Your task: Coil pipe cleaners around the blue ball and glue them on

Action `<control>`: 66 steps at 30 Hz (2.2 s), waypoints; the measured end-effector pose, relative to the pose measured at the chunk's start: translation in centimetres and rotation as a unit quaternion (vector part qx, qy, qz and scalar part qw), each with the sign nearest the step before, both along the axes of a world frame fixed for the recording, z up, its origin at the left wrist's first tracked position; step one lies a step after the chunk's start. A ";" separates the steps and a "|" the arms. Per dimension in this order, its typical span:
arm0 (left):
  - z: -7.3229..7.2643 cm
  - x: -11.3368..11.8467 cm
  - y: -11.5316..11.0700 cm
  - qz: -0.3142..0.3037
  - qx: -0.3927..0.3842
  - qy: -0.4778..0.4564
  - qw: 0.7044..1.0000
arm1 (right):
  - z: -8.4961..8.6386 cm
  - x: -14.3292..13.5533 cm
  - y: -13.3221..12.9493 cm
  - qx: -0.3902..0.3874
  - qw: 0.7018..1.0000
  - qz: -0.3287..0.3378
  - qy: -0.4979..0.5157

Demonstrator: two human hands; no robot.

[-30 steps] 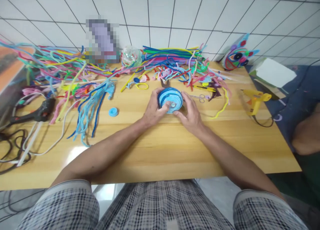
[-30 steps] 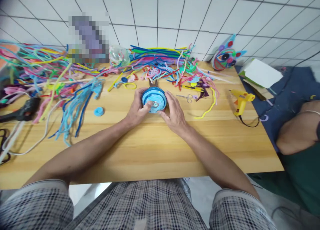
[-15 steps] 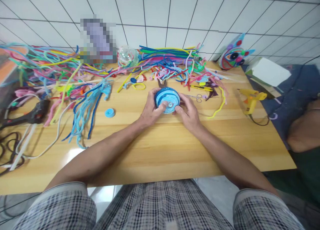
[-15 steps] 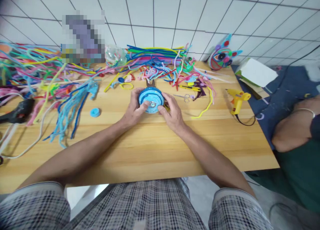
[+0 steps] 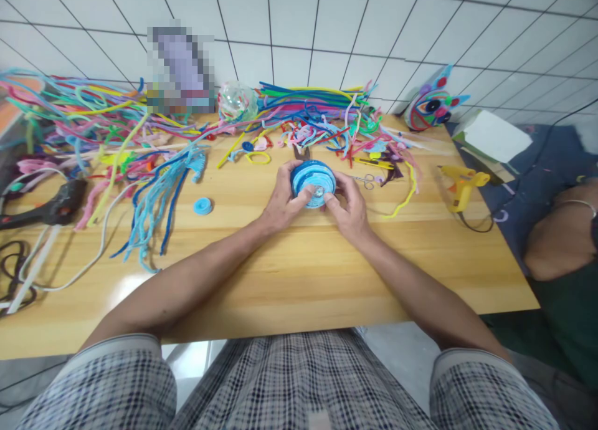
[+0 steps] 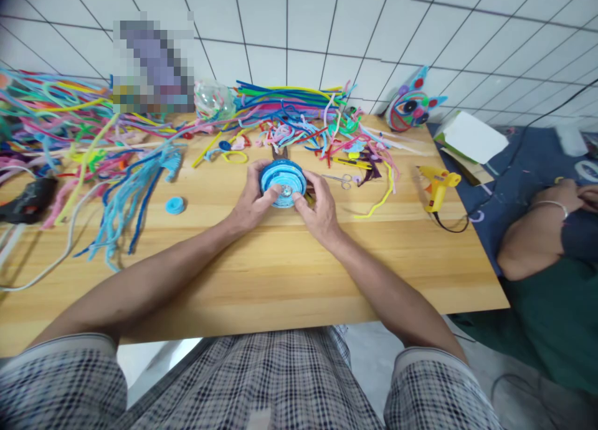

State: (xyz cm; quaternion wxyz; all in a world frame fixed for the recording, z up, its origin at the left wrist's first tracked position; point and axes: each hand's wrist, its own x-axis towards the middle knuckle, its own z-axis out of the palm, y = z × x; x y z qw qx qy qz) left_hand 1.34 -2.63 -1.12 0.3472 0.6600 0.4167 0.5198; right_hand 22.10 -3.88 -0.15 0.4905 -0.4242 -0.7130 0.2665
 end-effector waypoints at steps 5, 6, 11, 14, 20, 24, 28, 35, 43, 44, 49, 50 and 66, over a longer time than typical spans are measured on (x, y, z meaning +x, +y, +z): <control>-0.1 0.0 0.2 0.002 0.004 -0.003 1.000 | 0.1 0.0 0.1 -0.001 1.000 -0.003 -0.013; -0.1 0.0 0.3 0.001 0.005 -0.005 1.000 | 0.2 0.1 0.1 -0.004 1.000 0.000 -0.014; -0.5 0.0 0.5 0.002 0.014 -0.008 1.000 | 0.2 0.2 0.2 -0.009 1.000 0.009 -0.009; -0.5 0.1 0.7 0.003 0.020 -0.011 1.000 | -0.1 0.1 0.4 -0.012 1.000 -0.002 0.002; -0.5 0.2 0.8 0.009 0.012 -0.014 1.000 | -0.1 0.1 0.3 -0.044 0.999 0.014 0.014; -0.5 0.1 0.7 0.006 0.013 -0.015 1.000 | 0.2 0.2 0.1 -0.033 0.999 0.012 -0.003; -0.3 0.1 0.5 -0.010 0.006 -0.018 1.000 | 0.4 0.3 0.2 -0.029 0.999 0.017 -0.009; 0.2 0.1 0.4 -0.020 -0.016 -0.023 0.999 | 0.6 0.5 0.6 0.002 0.999 0.008 -0.038; 0.4 -0.3 0.6 -0.022 -0.013 -0.032 0.999 | 1.0 0.8 1.6 0.136 0.984 -0.001 -0.118; 0.5 -0.3 0.6 -0.024 -0.014 -0.033 0.999 | 0.9 0.8 1.7 0.138 0.983 0.005 -0.120; 0.7 -0.4 0.6 -0.039 -0.014 -0.033 0.999 | 0.6 0.9 1.9 0.133 0.984 0.027 -0.115; 0.7 -0.4 0.6 -0.041 -0.015 -0.034 0.998 | 0.7 0.9 1.9 0.133 0.984 0.031 -0.112; 0.8 -0.9 0.6 -0.049 -0.015 -0.021 0.998 | 1.2 0.7 2.1 0.094 0.988 0.066 -0.104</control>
